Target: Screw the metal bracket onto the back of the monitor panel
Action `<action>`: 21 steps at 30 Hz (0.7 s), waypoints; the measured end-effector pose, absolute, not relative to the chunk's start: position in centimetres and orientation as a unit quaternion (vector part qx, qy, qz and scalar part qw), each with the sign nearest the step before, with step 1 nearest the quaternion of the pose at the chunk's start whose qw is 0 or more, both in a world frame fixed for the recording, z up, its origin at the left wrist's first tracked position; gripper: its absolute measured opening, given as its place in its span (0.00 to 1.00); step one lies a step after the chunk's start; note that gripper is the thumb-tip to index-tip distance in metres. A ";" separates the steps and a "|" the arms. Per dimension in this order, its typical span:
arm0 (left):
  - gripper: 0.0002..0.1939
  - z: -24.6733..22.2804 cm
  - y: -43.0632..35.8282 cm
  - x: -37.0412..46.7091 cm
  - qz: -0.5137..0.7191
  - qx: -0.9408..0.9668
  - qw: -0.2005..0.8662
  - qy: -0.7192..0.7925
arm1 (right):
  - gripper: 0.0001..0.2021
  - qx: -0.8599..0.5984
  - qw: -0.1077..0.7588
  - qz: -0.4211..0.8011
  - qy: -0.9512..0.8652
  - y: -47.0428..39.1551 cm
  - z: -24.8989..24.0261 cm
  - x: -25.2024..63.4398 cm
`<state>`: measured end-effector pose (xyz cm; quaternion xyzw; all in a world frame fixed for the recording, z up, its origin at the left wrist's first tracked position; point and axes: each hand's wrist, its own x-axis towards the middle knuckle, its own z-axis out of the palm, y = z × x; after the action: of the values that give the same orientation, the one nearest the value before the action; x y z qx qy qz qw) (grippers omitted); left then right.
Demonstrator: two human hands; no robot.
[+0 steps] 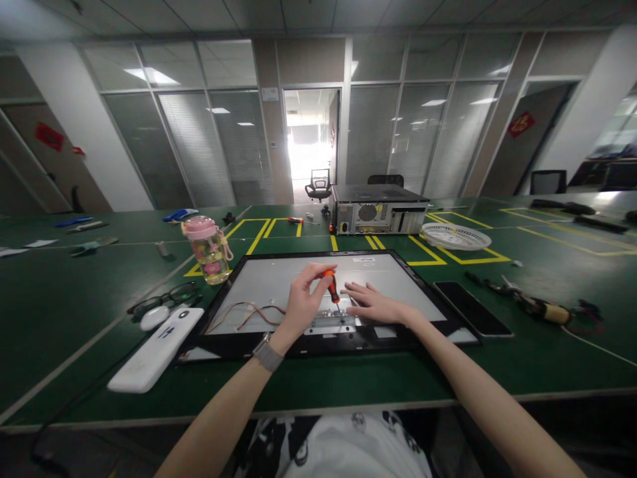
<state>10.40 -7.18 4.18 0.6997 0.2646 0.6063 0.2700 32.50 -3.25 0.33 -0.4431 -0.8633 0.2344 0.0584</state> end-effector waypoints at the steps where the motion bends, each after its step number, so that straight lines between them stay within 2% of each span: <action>1: 0.10 4.1 -7.1 10.4 0.613 0.698 0.253 0.270 | 0.40 -0.442 0.059 0.236 -0.863 -3.3 0.4 32.5; 4: 0.10 4.2 -7.2 10.3 0.622 0.695 0.233 0.276 | 0.40 -0.442 0.062 0.237 -0.863 -3.3 0.4 32.5; 8: 0.16 4.5 -7.6 10.2 0.596 0.708 0.281 0.253 | 0.40 -0.444 0.062 0.233 -0.863 -3.2 0.3 32.5; 11: 0.17 4.4 -7.7 10.2 0.580 0.711 0.310 0.250 | 0.40 -0.443 0.061 0.234 -0.863 -3.3 0.3 32.5; 16: 0.11 4.0 -7.3 10.3 0.603 0.711 0.235 0.274 | 0.40 -0.445 0.054 0.232 -0.863 -3.5 0.6 32.3; 21: 0.15 4.0 -7.4 10.3 0.598 0.715 0.247 0.263 | 0.40 -0.452 0.055 0.234 -0.859 -3.4 0.6 32.3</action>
<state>10.30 -7.44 3.96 0.7155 0.2631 0.5981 0.2472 32.31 -3.44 0.59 -0.4516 -0.8593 0.2336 0.0549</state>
